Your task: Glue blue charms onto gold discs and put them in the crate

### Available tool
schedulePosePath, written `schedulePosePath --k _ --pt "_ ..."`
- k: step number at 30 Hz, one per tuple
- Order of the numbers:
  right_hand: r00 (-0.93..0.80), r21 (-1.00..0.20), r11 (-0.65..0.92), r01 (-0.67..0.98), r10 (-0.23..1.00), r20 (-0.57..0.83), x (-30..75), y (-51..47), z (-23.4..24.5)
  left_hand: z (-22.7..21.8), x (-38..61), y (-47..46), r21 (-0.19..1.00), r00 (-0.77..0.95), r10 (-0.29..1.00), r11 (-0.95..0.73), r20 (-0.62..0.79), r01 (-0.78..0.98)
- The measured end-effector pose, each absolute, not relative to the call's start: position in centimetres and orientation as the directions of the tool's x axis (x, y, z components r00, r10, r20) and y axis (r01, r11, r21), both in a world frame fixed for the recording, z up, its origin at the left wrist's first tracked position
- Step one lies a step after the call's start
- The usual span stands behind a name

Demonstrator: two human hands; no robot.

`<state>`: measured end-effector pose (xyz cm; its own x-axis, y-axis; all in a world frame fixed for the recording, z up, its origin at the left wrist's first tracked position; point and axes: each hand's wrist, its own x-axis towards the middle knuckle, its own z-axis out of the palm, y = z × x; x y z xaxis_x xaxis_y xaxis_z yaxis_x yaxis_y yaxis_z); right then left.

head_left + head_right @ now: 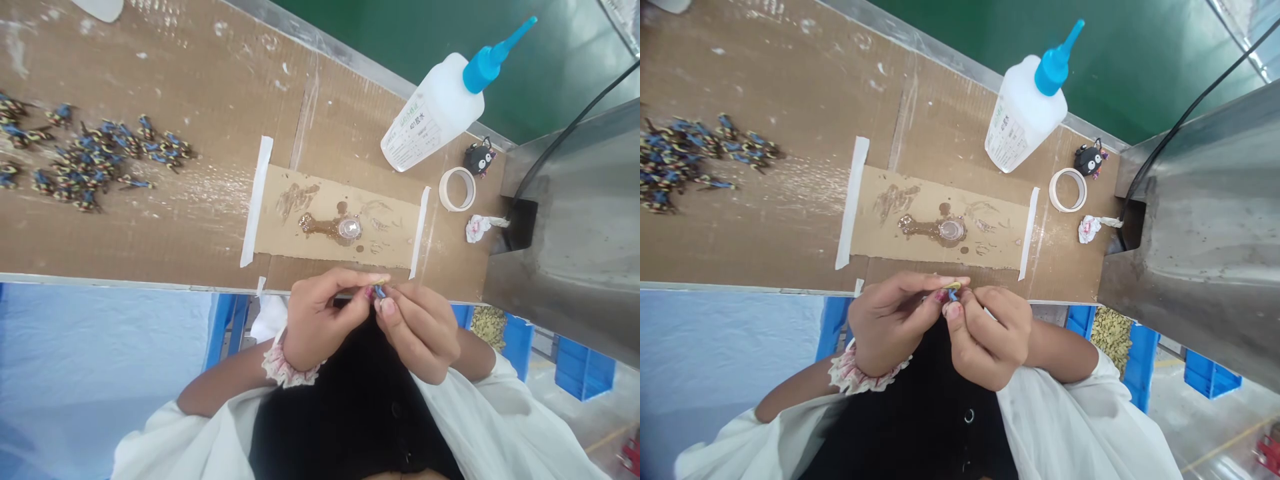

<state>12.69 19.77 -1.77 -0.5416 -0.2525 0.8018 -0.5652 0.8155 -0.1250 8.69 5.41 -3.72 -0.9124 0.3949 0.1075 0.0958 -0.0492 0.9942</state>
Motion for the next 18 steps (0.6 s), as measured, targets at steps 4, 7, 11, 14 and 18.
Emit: schedulePosePath --k 4,7,11,14,18 --pt "-0.525 -0.090 0.821 -0.564 -0.272 0.807 12.8 19.8 -1.7 -3.9 8.8 5.4 0.989 -0.906 0.397 -0.060 0.149 0.136" --pt "-0.520 -0.089 0.827 -0.556 -0.263 0.812 12.9 19.9 -1.9 -4.0 8.8 5.4 0.989 -0.898 0.415 -0.077 0.148 0.127" --pt "-0.524 -0.071 0.833 -0.549 -0.277 0.805 12.8 20.3 -1.8 -4.0 8.7 5.6 0.990 -0.889 0.438 -0.097 0.135 0.102" --pt "-0.538 -0.060 0.837 -0.545 -0.294 0.790 12.8 20.7 -1.6 -4.0 8.6 5.8 0.992 -0.885 0.449 -0.084 0.124 0.096" --pt "-0.546 -0.073 0.842 -0.535 -0.279 0.790 13.0 20.9 -1.7 -4.0 8.3 6.0 0.989 -0.869 0.473 -0.089 0.148 0.121"
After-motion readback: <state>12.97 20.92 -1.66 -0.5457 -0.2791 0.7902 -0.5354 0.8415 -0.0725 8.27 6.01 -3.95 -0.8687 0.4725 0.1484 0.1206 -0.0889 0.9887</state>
